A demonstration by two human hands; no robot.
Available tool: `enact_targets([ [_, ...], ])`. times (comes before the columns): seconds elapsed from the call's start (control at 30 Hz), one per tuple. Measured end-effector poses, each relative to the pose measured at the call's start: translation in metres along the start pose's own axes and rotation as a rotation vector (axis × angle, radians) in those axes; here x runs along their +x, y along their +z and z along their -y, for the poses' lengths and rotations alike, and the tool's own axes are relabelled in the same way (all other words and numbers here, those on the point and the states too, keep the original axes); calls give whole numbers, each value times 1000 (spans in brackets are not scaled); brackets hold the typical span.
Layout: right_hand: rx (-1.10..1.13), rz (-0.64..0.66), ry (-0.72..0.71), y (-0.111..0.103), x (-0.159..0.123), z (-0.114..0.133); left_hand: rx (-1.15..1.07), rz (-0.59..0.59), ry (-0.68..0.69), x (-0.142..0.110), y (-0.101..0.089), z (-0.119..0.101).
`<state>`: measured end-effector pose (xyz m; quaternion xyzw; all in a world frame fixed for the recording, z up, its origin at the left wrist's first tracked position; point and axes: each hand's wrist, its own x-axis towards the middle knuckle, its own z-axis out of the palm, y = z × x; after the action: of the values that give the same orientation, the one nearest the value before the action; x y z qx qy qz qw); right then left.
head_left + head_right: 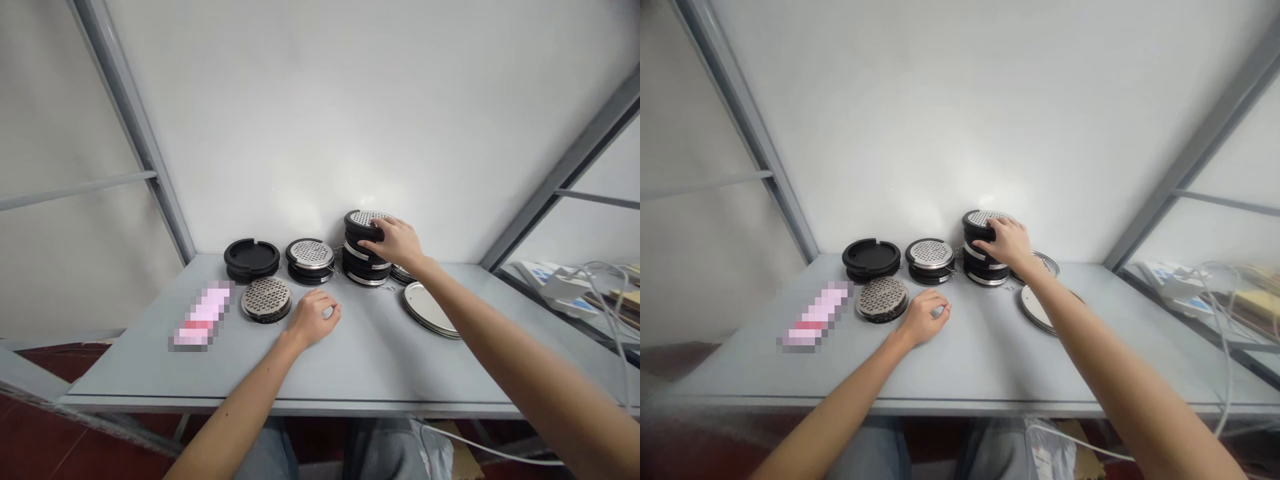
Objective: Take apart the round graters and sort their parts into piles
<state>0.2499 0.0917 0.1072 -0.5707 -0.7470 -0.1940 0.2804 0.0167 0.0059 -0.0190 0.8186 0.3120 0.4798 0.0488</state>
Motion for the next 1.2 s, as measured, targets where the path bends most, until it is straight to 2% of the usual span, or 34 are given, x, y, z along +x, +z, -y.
enact_targets([
  [0.13,20,-6,46,2,10,-4,8,14,3,0,0,-1],
  [0.3,75,134,-36,3,22,-12,19,41,-13,0,1,-1],
  [0.47,153,172,22,-4,26,-14,39,107,-22,2,0,-4],
  [0.63,176,30,-48,1,21,-24,50,169,-20,2,-1,-7],
  [0.8,199,-143,-129,8,18,-30,64,157,-37,2,0,-4],
  [0.9,235,-238,-151,-3,16,-23,40,105,-61,2,-2,-3],
  [0.97,259,-253,-176,-15,9,-13,24,17,-76,4,-5,-4],
  [1.1,319,-152,-274,-35,-34,10,58,-241,-18,7,-15,-16],
  [1.2,384,-22,-344,-34,-81,23,123,-349,103,8,-20,-25],
])
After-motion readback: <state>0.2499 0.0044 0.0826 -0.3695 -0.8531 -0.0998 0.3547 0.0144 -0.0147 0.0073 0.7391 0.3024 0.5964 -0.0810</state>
